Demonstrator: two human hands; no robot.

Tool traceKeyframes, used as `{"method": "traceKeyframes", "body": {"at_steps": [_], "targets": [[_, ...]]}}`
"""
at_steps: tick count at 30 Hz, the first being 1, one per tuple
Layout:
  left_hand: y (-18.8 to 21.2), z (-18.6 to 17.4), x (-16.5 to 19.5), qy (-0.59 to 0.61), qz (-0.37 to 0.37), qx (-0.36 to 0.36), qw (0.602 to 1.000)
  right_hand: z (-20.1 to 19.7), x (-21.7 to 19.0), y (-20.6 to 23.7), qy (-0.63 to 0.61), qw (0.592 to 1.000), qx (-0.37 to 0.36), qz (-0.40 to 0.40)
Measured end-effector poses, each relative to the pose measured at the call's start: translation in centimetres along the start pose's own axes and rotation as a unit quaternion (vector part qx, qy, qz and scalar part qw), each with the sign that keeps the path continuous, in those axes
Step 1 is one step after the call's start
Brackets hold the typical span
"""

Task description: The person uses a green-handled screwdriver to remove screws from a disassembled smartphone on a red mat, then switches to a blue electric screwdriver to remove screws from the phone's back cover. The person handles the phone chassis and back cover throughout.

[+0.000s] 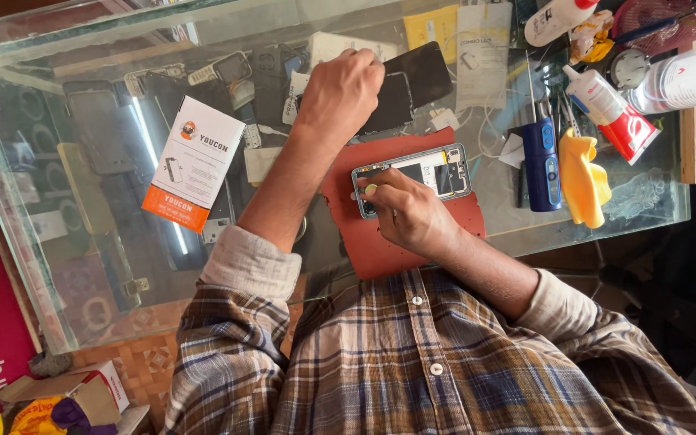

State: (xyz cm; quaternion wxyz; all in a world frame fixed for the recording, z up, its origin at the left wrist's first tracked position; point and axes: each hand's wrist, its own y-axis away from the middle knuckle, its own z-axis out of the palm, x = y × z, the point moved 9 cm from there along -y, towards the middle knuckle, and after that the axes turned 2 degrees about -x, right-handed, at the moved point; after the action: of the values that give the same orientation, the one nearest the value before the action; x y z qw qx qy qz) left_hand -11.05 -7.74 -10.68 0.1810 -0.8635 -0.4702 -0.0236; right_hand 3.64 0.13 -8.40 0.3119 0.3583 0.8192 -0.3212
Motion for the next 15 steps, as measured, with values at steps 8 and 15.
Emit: {"method": "traceKeyframes", "body": {"at_steps": [8, 15], "targets": [[2.3, -4.3, -2.4, 0.191, -0.048, 0.124, 0.973, -0.1, -0.2, 0.8, -0.077, 0.994, 0.051, -0.053], [13.8, -6.1, -2.2, 0.566, -0.174, 0.252, 0.765, -3.8, 2.5, 1.9, -0.177, 0.973, 0.15, -0.012]]}}
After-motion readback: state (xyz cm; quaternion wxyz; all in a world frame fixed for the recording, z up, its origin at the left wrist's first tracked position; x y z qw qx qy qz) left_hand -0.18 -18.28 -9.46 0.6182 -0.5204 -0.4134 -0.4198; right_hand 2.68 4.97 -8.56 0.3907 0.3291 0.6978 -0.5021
